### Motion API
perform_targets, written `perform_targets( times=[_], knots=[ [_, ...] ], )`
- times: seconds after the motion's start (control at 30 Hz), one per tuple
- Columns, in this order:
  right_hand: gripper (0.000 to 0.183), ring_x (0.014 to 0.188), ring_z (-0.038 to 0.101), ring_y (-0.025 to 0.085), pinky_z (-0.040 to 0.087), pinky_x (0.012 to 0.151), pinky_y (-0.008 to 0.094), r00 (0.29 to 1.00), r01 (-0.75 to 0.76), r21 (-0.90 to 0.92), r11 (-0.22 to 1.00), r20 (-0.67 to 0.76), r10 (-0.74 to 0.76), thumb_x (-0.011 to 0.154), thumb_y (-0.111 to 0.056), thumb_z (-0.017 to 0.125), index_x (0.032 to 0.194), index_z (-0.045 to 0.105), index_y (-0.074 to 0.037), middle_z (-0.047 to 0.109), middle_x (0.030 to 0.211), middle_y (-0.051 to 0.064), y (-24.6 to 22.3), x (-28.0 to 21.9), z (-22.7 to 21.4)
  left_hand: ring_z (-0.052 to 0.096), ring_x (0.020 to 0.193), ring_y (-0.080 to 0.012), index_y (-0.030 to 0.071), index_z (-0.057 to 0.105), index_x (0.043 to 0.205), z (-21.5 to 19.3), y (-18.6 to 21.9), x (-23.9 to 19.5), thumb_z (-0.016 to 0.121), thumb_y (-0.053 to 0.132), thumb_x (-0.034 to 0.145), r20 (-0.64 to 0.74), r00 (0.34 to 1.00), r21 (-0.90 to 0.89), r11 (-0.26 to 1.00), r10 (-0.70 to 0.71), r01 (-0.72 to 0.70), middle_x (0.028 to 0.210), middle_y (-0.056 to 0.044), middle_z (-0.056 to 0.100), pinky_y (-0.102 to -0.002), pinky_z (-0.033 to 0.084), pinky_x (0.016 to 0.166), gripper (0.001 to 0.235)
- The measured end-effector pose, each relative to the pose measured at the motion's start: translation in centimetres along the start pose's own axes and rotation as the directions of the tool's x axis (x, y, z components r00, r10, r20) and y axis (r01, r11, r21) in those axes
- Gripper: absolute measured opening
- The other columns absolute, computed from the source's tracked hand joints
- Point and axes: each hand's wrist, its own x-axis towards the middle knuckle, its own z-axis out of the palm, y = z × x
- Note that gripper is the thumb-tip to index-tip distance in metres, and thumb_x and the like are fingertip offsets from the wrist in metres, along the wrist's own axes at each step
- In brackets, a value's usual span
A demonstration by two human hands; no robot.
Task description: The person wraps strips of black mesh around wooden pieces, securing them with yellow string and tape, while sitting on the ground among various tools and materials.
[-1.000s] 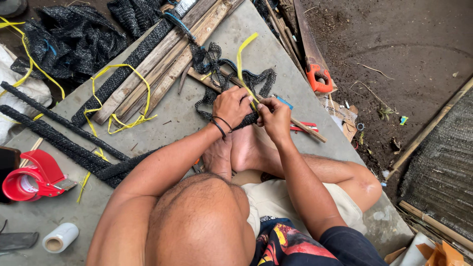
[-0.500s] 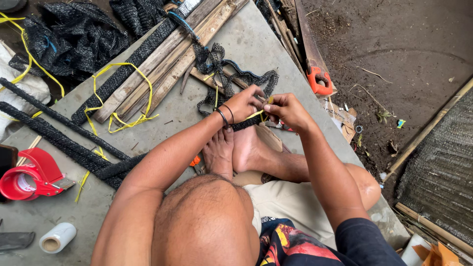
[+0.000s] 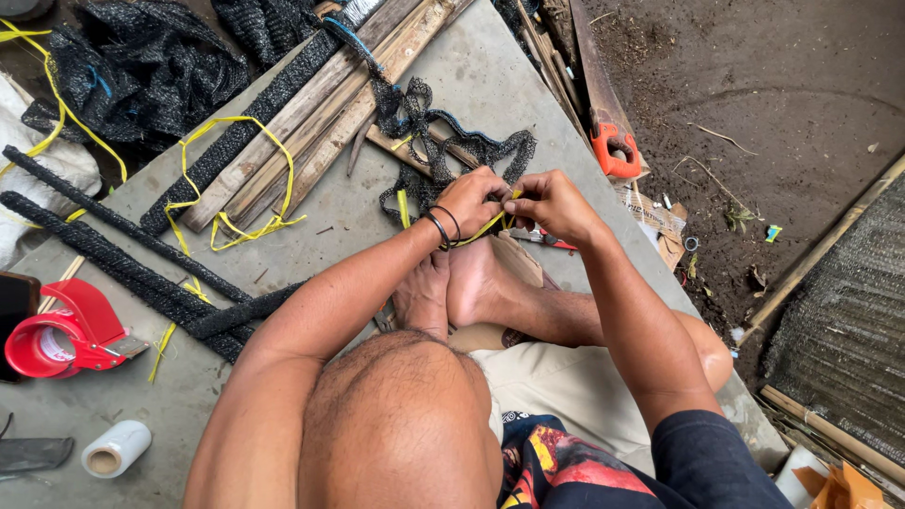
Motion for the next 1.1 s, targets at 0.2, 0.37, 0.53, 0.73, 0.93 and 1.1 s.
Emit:
perform_targets(
  times=[0.2, 0.37, 0.53, 0.73, 0.93, 1.1],
  knots=[
    [0.012, 0.067, 0.07, 0.014, 0.056, 0.062, 0.033, 0.965, 0.144, -0.474, 0.868, -0.127, -0.23, 0.079, -0.004, 0.077, 0.091, 0.075, -0.003, 0.075, 0.077, 0.007, 0.5, -0.1, 0.8, 0.062, 0.108, -0.0327, 0.01, 0.068, 0.1, 2.1, -2.7, 1.2, 0.072, 0.019, 0.084, -0.034, 0.999, 0.068, 0.997, -0.038, 0.04, 0.117, -0.014, 0.059, -0.04, 0.051, 0.092, 0.019],
    [0.016, 0.071, 0.064, 0.037, 0.053, 0.063, 0.047, 0.749, 0.289, -0.829, 0.48, -0.117, -0.652, 0.082, -0.007, 0.079, 0.084, 0.064, -0.004, 0.063, 0.081, 0.015, 1.6, -0.3, 3.2, 0.061, 0.104, -0.0315, 0.009, 0.069, 0.089, 3.9, -8.6, 4.3, 0.065, 0.017, 0.09, 0.005, 0.964, 0.23, 0.938, 0.266, -0.26, 0.103, -0.009, 0.064, -0.04, 0.051, 0.09, 0.009],
    [0.017, 0.072, 0.063, 0.037, 0.053, 0.063, 0.046, 0.694, 0.304, -0.839, 0.451, -0.129, -0.708, 0.083, -0.004, 0.077, 0.09, 0.061, -0.004, 0.06, 0.086, 0.014, 2.0, -1.0, 3.6, 0.05, 0.058, -0.0184, 0.001, 0.068, 0.07, 4.6, -6.9, 5.8, 0.069, 0.02, 0.09, 0.178, 0.924, -0.505, 0.774, -0.339, 0.382, 0.061, -0.003, 0.057, -0.041, 0.043, 0.053, 0.027],
    [0.015, 0.076, 0.064, 0.036, 0.053, 0.066, 0.044, 0.611, 0.363, -0.822, 0.439, -0.146, -0.778, 0.085, -0.001, 0.074, 0.092, 0.061, -0.005, 0.061, 0.09, 0.014, 1.8, -1.6, 4.4, 0.039, 0.042, -0.0156, 0.009, 0.06, 0.069, 2.3, -2.9, 7.3, 0.071, 0.024, 0.089, 0.222, 0.7, -0.546, 0.508, -0.679, 0.666, 0.054, -0.003, 0.044, -0.035, 0.036, 0.038, 0.027],
    [0.011, 0.075, 0.065, 0.035, 0.053, 0.066, 0.043, 0.619, 0.31, -0.76, 0.57, -0.293, -0.728, 0.091, 0.001, 0.072, 0.092, 0.062, -0.004, 0.062, 0.088, 0.013, 2.3, -2.8, 4.9, 0.059, 0.063, -0.0161, 0.004, 0.067, 0.083, -8.1, -4.6, 12.1, 0.065, 0.018, 0.1, -0.162, 0.869, -0.935, 0.353, -0.467, 0.016, 0.077, -0.007, 0.063, -0.03, 0.044, 0.054, 0.022],
    [0.011, 0.074, 0.065, 0.035, 0.053, 0.065, 0.043, 0.573, 0.328, -0.781, 0.531, -0.282, -0.769, 0.092, 0.0, 0.072, 0.093, 0.061, -0.003, 0.062, 0.089, 0.014, 2.4, -2.5, 4.7, 0.052, 0.062, -0.0187, 0.007, 0.067, 0.09, -10.2, -0.9, 7.0, 0.059, 0.032, 0.1, 0.089, 0.968, -0.906, 0.384, -0.236, 0.177, 0.082, -0.007, 0.067, -0.037, 0.045, 0.059, 0.028]
  ],
)
